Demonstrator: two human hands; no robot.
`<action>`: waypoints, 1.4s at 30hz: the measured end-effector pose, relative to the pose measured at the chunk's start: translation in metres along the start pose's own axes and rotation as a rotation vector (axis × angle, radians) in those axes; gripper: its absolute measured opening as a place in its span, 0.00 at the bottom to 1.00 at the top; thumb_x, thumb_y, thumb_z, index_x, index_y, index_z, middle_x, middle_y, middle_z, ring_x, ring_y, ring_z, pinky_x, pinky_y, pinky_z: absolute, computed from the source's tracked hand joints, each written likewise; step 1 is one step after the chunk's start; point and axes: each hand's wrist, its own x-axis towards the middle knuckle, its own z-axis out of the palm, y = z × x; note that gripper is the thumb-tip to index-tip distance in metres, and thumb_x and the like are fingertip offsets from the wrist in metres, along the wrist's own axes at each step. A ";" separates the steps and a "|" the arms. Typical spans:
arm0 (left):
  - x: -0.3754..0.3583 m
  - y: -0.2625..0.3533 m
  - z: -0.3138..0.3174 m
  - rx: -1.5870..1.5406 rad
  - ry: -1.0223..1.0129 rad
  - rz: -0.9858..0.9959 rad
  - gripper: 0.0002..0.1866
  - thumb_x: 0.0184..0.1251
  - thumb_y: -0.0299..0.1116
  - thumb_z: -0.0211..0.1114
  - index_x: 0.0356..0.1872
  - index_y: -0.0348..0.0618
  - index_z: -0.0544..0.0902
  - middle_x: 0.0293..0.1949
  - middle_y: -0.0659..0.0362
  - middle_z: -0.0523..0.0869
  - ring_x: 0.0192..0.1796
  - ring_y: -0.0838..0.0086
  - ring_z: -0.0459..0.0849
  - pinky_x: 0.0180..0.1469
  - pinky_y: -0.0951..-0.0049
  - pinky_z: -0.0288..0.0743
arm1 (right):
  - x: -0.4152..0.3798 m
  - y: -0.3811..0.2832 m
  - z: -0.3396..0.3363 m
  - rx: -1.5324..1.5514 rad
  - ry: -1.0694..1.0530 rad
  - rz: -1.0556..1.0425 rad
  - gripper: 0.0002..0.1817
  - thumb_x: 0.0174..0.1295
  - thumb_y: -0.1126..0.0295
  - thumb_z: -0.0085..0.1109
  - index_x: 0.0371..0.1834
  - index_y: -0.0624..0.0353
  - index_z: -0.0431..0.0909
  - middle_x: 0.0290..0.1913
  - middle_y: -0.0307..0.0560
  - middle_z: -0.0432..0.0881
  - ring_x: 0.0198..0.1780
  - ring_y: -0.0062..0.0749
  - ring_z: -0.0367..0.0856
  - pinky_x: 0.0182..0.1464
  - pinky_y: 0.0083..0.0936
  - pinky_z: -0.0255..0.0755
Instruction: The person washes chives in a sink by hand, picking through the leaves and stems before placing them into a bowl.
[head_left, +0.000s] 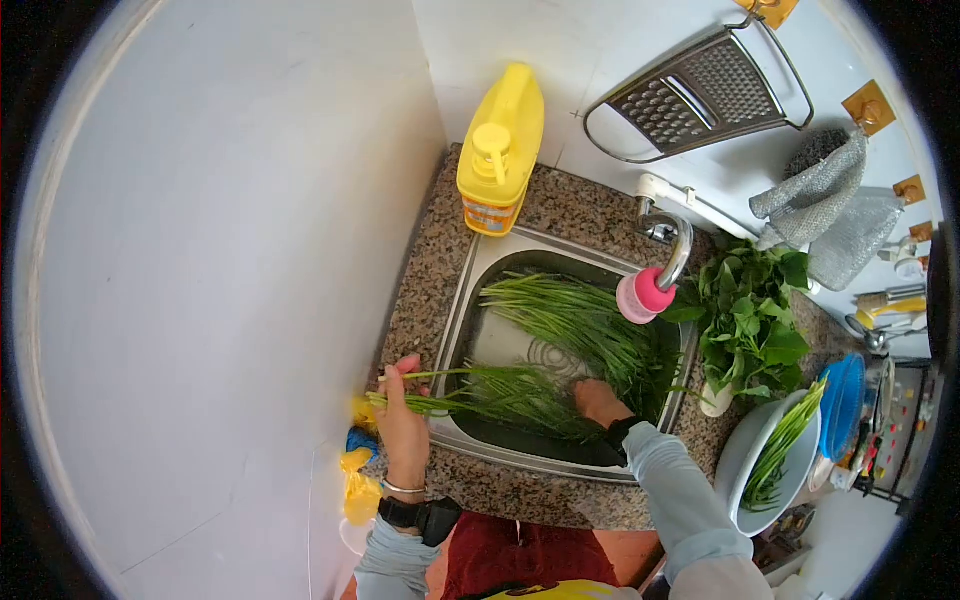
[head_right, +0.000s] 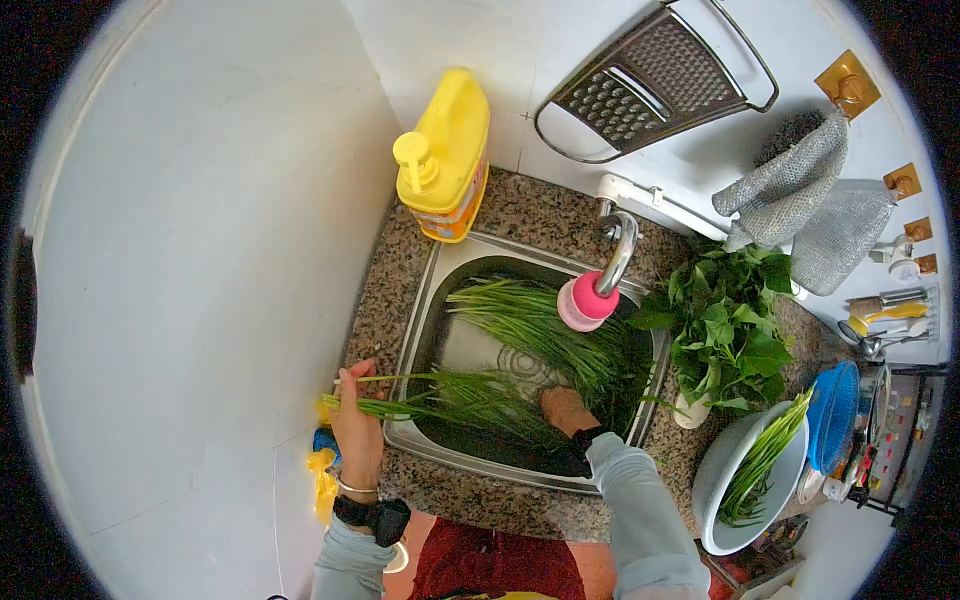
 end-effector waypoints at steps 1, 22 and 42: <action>-0.002 0.002 -0.002 -0.016 -0.030 -0.004 0.19 0.74 0.45 0.47 0.46 0.39 0.77 0.40 0.57 0.81 0.39 0.76 0.78 0.47 0.74 0.69 | -0.001 0.002 -0.001 -0.009 0.047 -0.025 0.08 0.53 0.74 0.52 0.36 0.61 0.76 0.35 0.60 0.81 0.39 0.49 0.82 0.39 0.43 0.76; -0.022 -0.042 -0.005 -0.039 -0.186 -0.181 0.19 0.74 0.43 0.47 0.44 0.35 0.76 0.25 0.63 0.73 0.32 0.77 0.75 0.42 0.74 0.71 | 0.070 -0.027 -0.015 0.057 0.207 0.123 0.10 0.57 0.65 0.55 0.39 0.55 0.80 0.37 0.50 0.82 0.39 0.52 0.80 0.39 0.42 0.75; -0.011 -0.063 0.033 0.141 -0.126 -0.107 0.18 0.72 0.43 0.53 0.43 0.38 0.82 0.23 0.67 0.72 0.26 0.84 0.69 0.28 0.79 0.61 | 0.004 -0.083 -0.036 0.515 0.543 -0.458 0.07 0.61 0.71 0.53 0.37 0.63 0.76 0.35 0.56 0.79 0.40 0.52 0.78 0.43 0.43 0.71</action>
